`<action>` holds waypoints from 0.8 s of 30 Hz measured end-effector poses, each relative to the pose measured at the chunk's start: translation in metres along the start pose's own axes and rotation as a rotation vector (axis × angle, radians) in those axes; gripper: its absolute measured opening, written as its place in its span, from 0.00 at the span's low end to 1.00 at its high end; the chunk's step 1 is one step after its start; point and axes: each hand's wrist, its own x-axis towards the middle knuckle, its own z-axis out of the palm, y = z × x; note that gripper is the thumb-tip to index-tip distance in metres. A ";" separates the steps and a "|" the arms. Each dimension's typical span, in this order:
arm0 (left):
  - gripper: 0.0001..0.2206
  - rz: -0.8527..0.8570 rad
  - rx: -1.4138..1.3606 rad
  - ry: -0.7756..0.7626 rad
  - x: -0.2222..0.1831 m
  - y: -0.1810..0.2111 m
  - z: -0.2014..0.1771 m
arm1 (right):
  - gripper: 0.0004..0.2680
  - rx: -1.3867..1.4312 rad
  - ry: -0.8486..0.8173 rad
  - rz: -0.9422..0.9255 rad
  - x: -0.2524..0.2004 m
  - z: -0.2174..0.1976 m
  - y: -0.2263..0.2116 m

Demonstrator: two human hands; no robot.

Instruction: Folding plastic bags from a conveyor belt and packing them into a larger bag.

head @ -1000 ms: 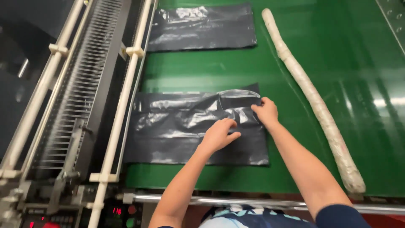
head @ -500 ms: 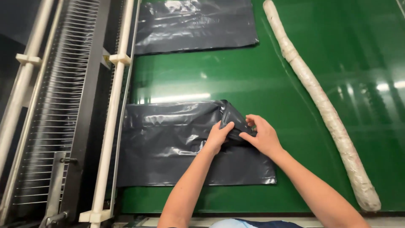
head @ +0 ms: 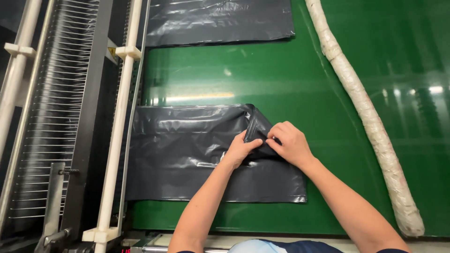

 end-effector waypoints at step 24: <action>0.15 -0.095 -0.239 -0.079 0.038 -0.052 -0.018 | 0.09 0.123 -0.005 0.078 -0.002 -0.010 -0.010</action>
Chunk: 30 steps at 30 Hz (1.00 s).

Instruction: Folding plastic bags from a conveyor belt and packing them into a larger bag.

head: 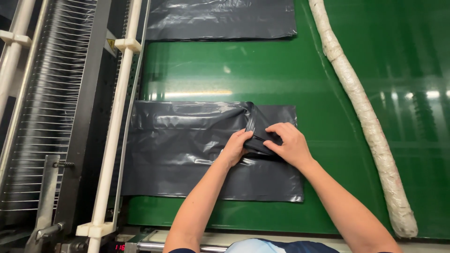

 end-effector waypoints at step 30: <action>0.16 0.050 0.078 -0.002 -0.046 0.049 0.039 | 0.04 0.224 -0.036 0.112 0.006 0.003 0.011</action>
